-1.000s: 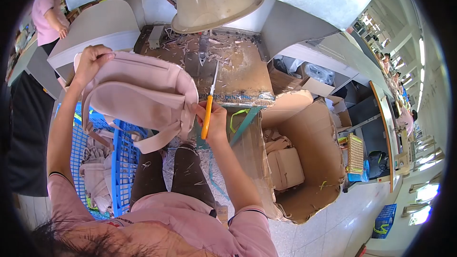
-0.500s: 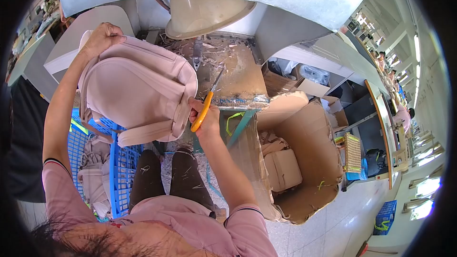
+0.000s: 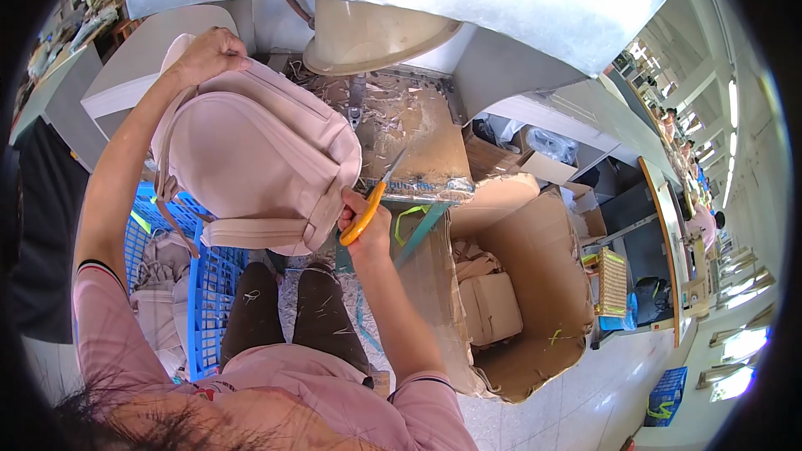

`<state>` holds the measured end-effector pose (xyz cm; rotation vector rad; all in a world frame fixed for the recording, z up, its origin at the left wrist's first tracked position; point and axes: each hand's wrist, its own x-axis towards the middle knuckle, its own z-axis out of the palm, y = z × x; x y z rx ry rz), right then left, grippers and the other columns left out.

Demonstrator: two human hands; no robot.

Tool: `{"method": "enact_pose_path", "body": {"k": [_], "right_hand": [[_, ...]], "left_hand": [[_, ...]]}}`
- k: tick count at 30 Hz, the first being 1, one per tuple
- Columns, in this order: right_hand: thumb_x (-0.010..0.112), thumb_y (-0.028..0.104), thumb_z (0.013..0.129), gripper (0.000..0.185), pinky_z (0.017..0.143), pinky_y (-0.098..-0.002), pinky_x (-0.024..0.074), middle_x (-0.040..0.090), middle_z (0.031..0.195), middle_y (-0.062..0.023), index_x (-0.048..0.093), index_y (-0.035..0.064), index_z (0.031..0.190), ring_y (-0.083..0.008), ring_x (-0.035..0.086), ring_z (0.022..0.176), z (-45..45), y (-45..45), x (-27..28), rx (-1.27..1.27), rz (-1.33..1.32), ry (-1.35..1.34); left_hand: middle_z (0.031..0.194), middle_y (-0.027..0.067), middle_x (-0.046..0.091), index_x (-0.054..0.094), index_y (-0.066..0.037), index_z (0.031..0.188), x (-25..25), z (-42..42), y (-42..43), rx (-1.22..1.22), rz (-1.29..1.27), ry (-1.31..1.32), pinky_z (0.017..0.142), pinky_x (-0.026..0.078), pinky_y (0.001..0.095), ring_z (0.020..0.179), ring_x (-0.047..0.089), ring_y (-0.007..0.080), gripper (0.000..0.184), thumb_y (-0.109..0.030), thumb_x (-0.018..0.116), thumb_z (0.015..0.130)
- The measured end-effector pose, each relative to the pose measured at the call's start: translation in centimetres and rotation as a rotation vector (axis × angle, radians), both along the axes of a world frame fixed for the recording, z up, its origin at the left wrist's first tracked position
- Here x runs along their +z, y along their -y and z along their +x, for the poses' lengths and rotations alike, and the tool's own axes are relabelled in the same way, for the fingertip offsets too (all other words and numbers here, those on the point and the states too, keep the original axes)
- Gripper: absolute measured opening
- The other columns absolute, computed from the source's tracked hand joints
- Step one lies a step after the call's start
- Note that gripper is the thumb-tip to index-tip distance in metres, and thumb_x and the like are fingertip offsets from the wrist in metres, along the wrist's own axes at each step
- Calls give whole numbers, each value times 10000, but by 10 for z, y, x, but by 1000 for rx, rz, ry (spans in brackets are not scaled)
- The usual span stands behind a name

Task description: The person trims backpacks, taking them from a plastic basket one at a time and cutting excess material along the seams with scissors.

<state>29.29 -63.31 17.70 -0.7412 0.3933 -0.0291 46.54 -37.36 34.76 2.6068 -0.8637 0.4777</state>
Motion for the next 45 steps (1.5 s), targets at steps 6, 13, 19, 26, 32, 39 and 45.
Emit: {"method": "enact_pose_path", "body": {"k": [6, 13, 19, 26, 32, 39, 45], "right_hand": [[648, 26, 729, 96, 399, -199, 363, 480, 593, -16, 573, -27, 758, -91, 452, 458, -19, 4, -8, 3, -38, -21], [648, 61, 737, 96, 386, -202, 297, 471, 554, 10, 569, 8, 753, -76, 424, 431, -42, -4, -12, 36, -454, 68], [637, 111, 775, 141, 435, -170, 321, 485, 576, 26, 554, 0, 754, -38, 424, 484, -44, -25, -17, -166, -1229, 363], [775, 219, 641, 500, 676, -263, 463, 566, 909, -100, 508, -4, 1000, -160, 558, 783, -119, -103, 34, 708, -595, 604], [838, 275, 507, 873, 785, -363, 453, 461, 1114, -235, 369, -61, 1162, -329, 546, 931, -148, -174, 34, 637, -626, 659], [754, 126, 579, 667, 703, -350, 468, 563, 918, -180, 394, -23, 1120, -319, 587, 789, -151, -142, 35, 533, -1280, 493], [719, 69, 593, 468, 636, -261, 446, 561, 734, -79, 456, -9, 973, -149, 560, 694, -147, -124, 12, 420, -1293, 460]], "left_hand": [[592, 129, 548, 599, 13, 679, -8, -18, -2, -82, 14, -41, 591, 413, 348, 589, 517, 237, 199, -180, 644, 700], [590, 160, 532, 578, 49, 683, -29, -102, -53, -52, 76, -404, 541, 410, 334, 531, 506, 217, 225, -165, 626, 733], [531, 21, 473, 536, 6, 627, -59, -195, -128, 168, -264, -324, 446, 325, 277, 477, 406, 98, 243, -156, 608, 793], [679, 13, 577, 602, -33, 777, -67, -318, -152, 833, -1242, -606, 521, 433, 242, 592, 533, 104, 126, -156, 603, 803], [764, 67, 581, 571, -30, 822, -92, -291, -80, 764, -1475, -774, 624, 467, 280, 714, 556, 132, 166, -170, 647, 773], [760, 51, 561, 520, -60, 851, -121, -252, -30, 649, -1492, -744, 567, 450, 258, 663, 525, 112, 179, -177, 638, 785], [729, 33, 565, 520, -68, 838, -110, -251, -28, 468, -1466, -897, 517, 411, 200, 587, 515, 87, 163, -198, 612, 801]]}}
